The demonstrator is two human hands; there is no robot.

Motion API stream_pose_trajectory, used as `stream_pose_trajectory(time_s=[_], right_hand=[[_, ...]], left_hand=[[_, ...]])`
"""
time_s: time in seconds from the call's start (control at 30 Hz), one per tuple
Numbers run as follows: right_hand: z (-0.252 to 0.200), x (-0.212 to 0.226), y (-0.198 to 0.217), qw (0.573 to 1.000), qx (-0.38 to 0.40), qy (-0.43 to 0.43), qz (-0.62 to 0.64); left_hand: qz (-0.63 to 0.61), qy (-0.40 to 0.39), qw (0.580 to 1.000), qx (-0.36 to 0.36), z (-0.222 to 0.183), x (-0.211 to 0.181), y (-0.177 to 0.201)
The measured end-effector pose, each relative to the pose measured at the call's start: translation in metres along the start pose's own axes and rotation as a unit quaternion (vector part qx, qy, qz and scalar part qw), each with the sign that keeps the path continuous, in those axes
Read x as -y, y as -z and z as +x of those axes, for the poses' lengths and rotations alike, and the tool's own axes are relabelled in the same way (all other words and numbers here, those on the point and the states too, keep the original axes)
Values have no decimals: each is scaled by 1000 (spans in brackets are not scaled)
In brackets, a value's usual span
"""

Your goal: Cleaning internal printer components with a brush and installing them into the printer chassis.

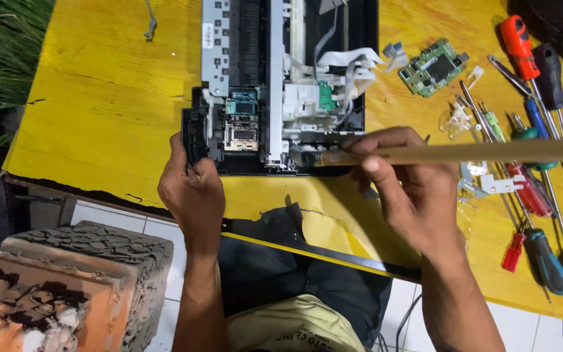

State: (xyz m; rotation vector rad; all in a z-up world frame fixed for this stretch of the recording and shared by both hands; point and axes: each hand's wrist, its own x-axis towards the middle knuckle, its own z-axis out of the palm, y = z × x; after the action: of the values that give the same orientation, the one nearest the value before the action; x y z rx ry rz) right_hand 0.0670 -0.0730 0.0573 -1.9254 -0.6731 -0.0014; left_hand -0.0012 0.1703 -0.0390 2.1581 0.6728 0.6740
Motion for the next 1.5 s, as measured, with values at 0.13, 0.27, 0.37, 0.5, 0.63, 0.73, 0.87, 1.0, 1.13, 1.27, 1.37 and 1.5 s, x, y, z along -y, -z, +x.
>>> stream_pose_trajectory(time_s=[0.13,0.27,0.37,0.5,0.63,0.73,0.87,1.0,1.13,1.27,1.37,1.5], right_hand=[[-4,-4,1,1000,1,-15,18],[-1,-13,18,995,-27,67,-63],[9,-5,13,994,-43,99,-32],[21,-12,-28,991,45,129,14],[16,-12,-11,989,70,120,-59],[17,10,13,985,37,85,-146],[6,6,-2,992,-84,98,6],[16,-17,-26,984,67,117,118],[3,-6,6,989,48,131,-39],[-12,-20,11,984,-50,168,30],[-8,-7,-14,983,-18,182,18],[-16,-10,-9,978,18,188,-93]], left_hand=[[-19,-8,999,36,8,7,10],[-47,24,996,65,27,19,24],[18,48,996,70,31,23,33],[145,-227,962,-40,23,56,32],[106,-287,943,-132,16,-21,41],[-144,-215,961,96,14,-62,38],[114,-457,868,155,38,-71,27],[98,-503,840,178,60,-100,42],[130,-533,817,178,67,-85,30],[262,-578,760,138,65,-85,30],[331,-578,734,134,62,-81,26],[270,-595,755,62,61,-78,22]])
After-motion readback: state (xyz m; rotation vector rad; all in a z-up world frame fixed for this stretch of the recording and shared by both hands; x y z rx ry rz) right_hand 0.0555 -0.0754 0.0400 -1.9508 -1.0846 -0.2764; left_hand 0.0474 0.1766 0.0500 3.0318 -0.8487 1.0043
